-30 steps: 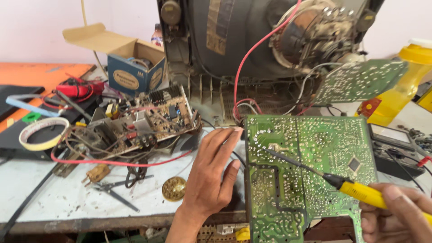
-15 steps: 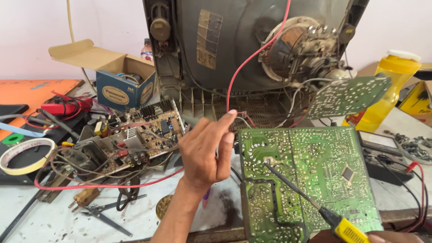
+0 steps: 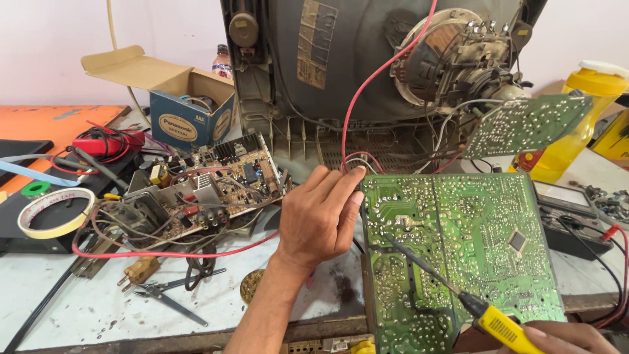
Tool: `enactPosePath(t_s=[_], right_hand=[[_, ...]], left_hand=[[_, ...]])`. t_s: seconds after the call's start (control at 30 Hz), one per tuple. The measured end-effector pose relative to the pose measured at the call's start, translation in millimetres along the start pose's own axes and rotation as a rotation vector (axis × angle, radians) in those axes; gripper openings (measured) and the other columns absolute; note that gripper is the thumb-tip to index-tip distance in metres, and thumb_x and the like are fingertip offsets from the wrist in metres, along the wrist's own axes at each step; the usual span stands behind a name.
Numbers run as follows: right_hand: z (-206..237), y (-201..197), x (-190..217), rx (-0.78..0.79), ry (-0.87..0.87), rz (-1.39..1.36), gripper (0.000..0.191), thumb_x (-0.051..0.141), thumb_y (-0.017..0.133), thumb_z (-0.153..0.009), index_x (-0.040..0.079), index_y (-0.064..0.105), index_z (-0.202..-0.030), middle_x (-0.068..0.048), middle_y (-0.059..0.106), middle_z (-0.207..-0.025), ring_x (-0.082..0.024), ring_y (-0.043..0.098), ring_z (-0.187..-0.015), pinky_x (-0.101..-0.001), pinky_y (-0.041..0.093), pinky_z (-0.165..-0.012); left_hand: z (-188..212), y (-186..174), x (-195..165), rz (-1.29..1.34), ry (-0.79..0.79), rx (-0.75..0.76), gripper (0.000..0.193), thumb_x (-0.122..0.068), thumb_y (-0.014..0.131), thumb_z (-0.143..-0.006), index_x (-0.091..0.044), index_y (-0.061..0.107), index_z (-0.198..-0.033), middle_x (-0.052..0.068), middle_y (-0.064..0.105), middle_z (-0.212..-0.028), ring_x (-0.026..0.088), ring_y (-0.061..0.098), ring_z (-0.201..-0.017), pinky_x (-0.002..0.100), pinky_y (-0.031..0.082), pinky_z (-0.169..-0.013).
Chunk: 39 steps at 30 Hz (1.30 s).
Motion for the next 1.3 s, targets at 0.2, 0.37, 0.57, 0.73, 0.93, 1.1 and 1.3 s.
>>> enactPosePath(t_s=[0.2,0.37,0.57,0.73,0.93,1.1,1.3], right_hand=[[5,12,-35,0.134,0.589,-0.319,0.032,0.025,0.065,-0.094,0.000,0.079,-0.108,-0.015,0.079,-0.101,-0.027,0.078,-0.098,-0.0329,0.054,-0.110],[34,7,23,-0.185,-0.550,0.328,0.053,0.032,0.074,-0.085,0.012,0.062,-0.132,0.003,0.078,-0.115,-0.010,0.075,-0.111,-0.0269,0.052,-0.111],[29,4,52,-0.263,-0.600,0.336,0.055,0.030,0.076,-0.080,0.013,0.062,-0.130,0.005,0.079,-0.107,-0.010,0.074,-0.106,-0.0280,0.054,-0.104],[27,7,81,-0.370,-0.593,0.423,0.036,0.026,0.077,-0.082,0.018,0.069,-0.116,0.007,0.078,-0.099,-0.011,0.075,-0.097,-0.0291,0.058,-0.098],[31,4,100,-0.448,-0.633,0.479,0.025,0.027,0.078,-0.082,0.021,0.071,-0.105,0.003,0.077,-0.092,-0.016,0.075,-0.092,-0.0322,0.060,-0.092],[29,5,94,-0.496,-0.570,0.449,0.021,0.026,0.076,-0.085,0.017,0.070,-0.103,-0.001,0.076,-0.090,-0.017,0.075,-0.090,-0.0320,0.061,-0.090],[29,2,83,-0.530,-0.403,0.363,0.028,0.026,0.075,-0.084,0.005,0.070,-0.102,-0.010,0.074,-0.087,-0.020,0.076,-0.084,-0.0320,0.062,-0.084]], left_hand=[[2,4,2,-0.003,-0.006,0.011,0.029,-0.010,0.065,-0.094,0.002,0.067,-0.120,0.007,0.061,-0.085,0.026,0.058,-0.078,0.038,0.048,-0.064],[2,6,3,-0.014,0.011,0.004,0.028,-0.009,0.064,-0.095,0.002,0.066,-0.121,0.007,0.062,-0.086,0.025,0.058,-0.078,0.038,0.048,-0.065],[3,6,3,-0.028,0.019,0.007,0.028,-0.009,0.064,-0.096,0.002,0.067,-0.121,0.007,0.062,-0.086,0.025,0.058,-0.077,0.037,0.048,-0.064],[4,5,3,-0.023,0.029,0.001,0.028,-0.008,0.063,-0.096,0.001,0.066,-0.122,0.007,0.063,-0.087,0.025,0.058,-0.078,0.037,0.049,-0.065],[5,8,5,-0.044,0.029,0.013,0.028,-0.008,0.063,-0.096,0.001,0.066,-0.123,0.007,0.063,-0.087,0.025,0.059,-0.078,0.037,0.048,-0.063],[6,7,5,-0.042,0.042,0.005,0.029,-0.007,0.062,-0.096,0.001,0.066,-0.123,0.006,0.063,-0.089,0.025,0.059,-0.080,0.037,0.049,-0.065],[5,9,7,-0.057,0.036,0.009,0.028,-0.006,0.063,-0.096,0.001,0.066,-0.123,0.006,0.063,-0.086,0.023,0.058,-0.077,0.036,0.048,-0.062]])
Point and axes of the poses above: each hand's wrist, its own z-axis away from the middle knuckle, its own y-axis out of the palm, x = y × z, the point moved 6 cm from there along -z, towards the middle knuckle
